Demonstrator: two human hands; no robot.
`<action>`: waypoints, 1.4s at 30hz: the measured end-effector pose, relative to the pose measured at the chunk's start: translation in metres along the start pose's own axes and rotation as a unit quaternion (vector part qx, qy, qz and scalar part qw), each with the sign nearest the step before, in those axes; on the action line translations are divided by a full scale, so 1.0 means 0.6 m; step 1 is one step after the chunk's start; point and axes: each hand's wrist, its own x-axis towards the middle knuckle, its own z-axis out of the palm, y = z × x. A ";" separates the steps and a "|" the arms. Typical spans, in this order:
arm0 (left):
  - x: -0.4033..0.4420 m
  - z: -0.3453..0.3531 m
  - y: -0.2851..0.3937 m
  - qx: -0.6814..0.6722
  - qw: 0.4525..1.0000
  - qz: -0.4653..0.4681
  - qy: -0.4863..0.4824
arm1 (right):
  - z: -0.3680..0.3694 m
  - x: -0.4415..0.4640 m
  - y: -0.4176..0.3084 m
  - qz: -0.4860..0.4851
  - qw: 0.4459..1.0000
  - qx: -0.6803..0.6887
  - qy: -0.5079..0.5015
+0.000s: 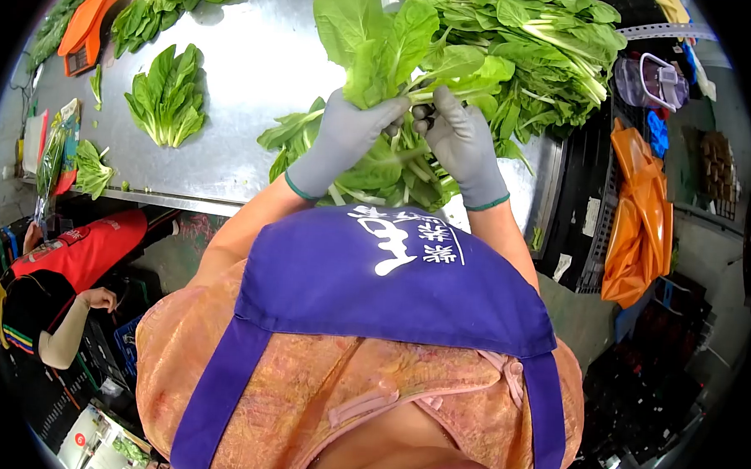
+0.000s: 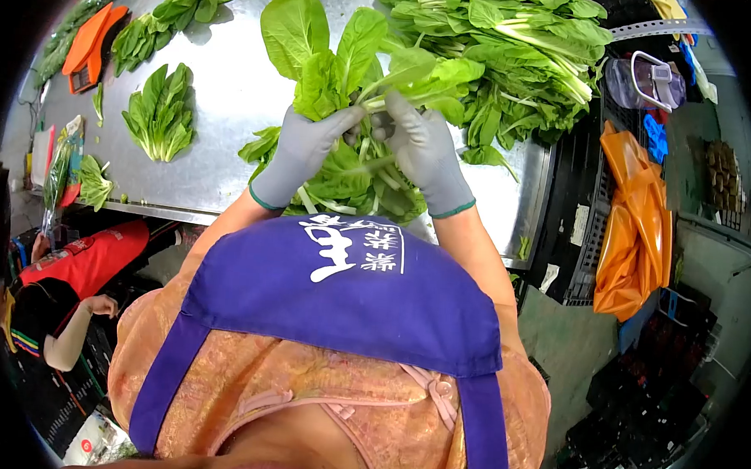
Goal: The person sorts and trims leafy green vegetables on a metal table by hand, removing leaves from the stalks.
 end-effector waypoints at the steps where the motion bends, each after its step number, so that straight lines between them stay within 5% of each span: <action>1: 0.001 0.001 -0.001 -0.014 1.000 0.005 0.005 | 0.002 0.000 0.001 -0.008 1.000 0.016 -0.007; 8: 0.012 -0.004 -0.018 0.086 0.996 0.038 0.002 | 0.009 -0.004 0.004 -0.026 0.998 0.054 0.012; 11: 0.019 -0.007 -0.041 0.224 0.950 0.215 0.010 | -0.004 -0.003 0.003 -0.047 0.996 -0.071 0.020; 14: 0.012 -0.003 -0.014 0.284 0.944 0.167 0.011 | -0.005 -0.002 0.007 -0.033 0.995 -0.080 0.054; 17: 0.016 -0.002 -0.030 0.190 0.967 0.168 0.022 | -0.001 0.002 0.006 -0.050 0.997 -0.029 0.054; 23: 0.013 -0.015 -0.012 -0.052 0.998 0.012 0.028 | -0.018 0.008 -0.008 -0.085 0.994 0.070 0.026; 24: 0.012 -0.037 0.001 -0.008 0.999 -0.046 -0.015 | -0.023 0.007 -0.011 -0.084 0.995 0.042 0.046; 27: 0.007 -0.071 -0.007 0.266 0.962 0.054 -0.017 | -0.029 -0.001 -0.036 -0.077 0.988 -0.109 0.073; 31: -0.005 -0.103 0.015 0.167 0.985 0.024 0.038 | -0.024 -0.014 -0.062 -0.022 0.934 -0.345 0.089; 32: -0.005 -0.110 0.028 0.146 0.986 -0.059 0.061 | -0.011 -0.020 -0.076 0.023 0.909 -0.406 0.094; 35: 0.006 -0.097 0.018 -0.018 0.999 0.010 0.030 | 0.003 -0.007 -0.044 -0.077 0.877 -0.467 0.078; 36: 0.006 -0.072 0.024 0.020 0.998 0.045 0.048 | 0.016 -0.005 -0.042 -0.091 0.871 -0.479 0.060; 39: 0.005 -0.051 0.044 0.213 0.964 -0.127 -0.098 | 0.065 -0.005 -0.062 -0.061 0.783 -0.619 -0.007; 42: 0.003 -0.028 0.014 0.150 0.977 0.010 -0.152 | 0.045 0.006 -0.029 -0.091 0.790 -0.606 -0.008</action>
